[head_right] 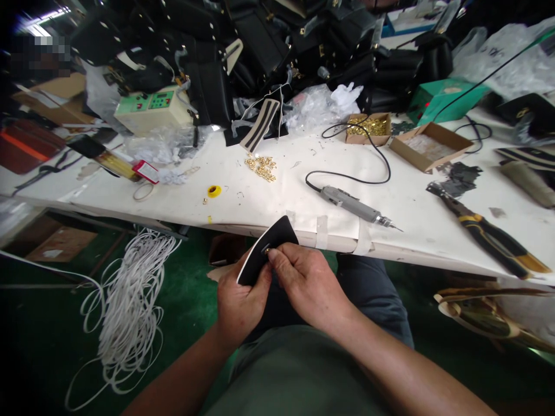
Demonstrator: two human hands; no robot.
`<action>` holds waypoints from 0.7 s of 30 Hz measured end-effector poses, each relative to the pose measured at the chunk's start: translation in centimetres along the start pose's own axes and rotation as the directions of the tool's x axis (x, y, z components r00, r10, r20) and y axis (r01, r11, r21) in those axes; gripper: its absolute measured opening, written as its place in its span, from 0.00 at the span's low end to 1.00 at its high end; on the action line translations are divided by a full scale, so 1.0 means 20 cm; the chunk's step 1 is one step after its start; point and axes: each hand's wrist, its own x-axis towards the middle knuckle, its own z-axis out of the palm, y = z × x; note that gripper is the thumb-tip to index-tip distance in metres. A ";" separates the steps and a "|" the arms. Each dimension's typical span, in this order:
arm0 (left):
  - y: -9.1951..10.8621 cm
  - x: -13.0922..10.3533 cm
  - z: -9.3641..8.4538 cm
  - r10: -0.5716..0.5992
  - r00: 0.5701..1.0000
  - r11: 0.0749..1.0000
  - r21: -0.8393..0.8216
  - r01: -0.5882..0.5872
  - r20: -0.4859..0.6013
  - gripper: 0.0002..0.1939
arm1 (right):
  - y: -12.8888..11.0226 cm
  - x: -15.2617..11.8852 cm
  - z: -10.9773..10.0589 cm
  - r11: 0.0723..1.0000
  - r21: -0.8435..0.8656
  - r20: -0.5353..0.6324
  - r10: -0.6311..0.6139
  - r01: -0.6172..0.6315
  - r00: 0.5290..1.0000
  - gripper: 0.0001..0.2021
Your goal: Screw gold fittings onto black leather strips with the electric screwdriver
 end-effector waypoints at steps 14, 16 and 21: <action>-0.02 -0.02 -0.01 0.156 0.987 0.981 0.124 -0.152 -0.024 0.22 | 0.01 -0.03 0.14 0.774 0.609 0.025 0.197 -0.171 0.980 0.18; -0.03 -0.03 0.00 0.189 0.982 0.975 0.126 -0.184 -0.024 0.22 | 0.01 -0.04 0.15 0.710 0.678 0.034 0.230 -0.192 0.973 0.17; -0.05 -0.03 0.01 0.223 0.974 0.971 0.100 -0.217 -0.051 0.21 | -0.03 -0.04 0.19 0.610 0.762 0.045 0.289 -0.220 0.956 0.20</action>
